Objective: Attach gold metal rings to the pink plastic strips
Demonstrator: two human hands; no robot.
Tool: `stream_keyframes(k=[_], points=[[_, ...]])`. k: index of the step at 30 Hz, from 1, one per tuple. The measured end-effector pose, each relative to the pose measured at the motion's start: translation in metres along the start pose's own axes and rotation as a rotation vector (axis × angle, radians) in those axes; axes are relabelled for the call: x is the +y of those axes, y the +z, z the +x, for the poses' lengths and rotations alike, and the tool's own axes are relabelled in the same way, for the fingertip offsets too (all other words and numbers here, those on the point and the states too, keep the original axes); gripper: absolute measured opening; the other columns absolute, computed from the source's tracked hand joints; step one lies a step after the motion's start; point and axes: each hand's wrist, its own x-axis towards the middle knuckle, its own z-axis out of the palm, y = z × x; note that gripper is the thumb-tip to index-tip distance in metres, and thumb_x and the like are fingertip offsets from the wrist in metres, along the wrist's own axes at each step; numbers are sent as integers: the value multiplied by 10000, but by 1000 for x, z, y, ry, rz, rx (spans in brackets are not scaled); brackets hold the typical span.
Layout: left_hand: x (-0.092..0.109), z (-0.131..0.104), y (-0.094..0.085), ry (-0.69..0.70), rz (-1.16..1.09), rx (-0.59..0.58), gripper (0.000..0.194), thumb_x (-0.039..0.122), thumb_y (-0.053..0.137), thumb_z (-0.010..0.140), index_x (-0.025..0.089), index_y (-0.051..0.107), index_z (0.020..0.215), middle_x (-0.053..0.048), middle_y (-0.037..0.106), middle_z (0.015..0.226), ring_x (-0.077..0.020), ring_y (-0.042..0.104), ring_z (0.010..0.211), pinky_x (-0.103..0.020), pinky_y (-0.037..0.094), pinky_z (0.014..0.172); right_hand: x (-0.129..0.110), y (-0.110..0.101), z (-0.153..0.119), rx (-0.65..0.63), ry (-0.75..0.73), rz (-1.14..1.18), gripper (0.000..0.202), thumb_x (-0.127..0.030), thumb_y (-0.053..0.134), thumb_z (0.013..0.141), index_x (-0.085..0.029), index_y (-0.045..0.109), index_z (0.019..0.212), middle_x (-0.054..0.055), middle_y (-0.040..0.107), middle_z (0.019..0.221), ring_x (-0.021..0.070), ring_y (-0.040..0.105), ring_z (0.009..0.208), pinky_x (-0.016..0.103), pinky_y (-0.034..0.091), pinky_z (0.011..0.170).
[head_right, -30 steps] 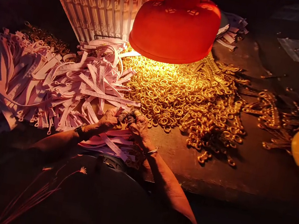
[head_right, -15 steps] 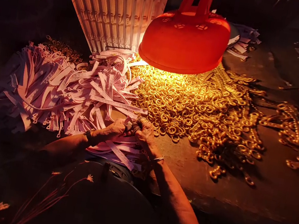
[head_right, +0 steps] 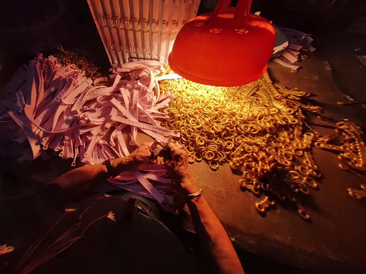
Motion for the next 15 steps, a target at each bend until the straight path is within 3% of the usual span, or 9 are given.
stream_keyframes(k=[7,11,15], points=[[6,-3,7,-93,-120,59,189,187,758,607,168,654,763,25,526,575,-101,448,570,-230,406,551,0,0,7,-40,-73,-67,116,-238,545,792,-199,568,685,15,553,615,130,416,584,258,312,595],[11,-3,6,-172,-151,38,159,264,752,696,167,639,750,54,432,513,-70,348,476,-218,309,452,-1,7,13,13,-68,-119,158,-258,529,830,-197,560,688,4,484,580,125,358,562,259,278,568],[24,0,2,-265,-194,10,208,256,741,725,178,558,663,79,346,468,-41,254,411,-195,214,395,-1,16,14,16,-185,-217,135,-246,532,856,-194,559,734,34,526,631,133,385,571,271,272,579]])
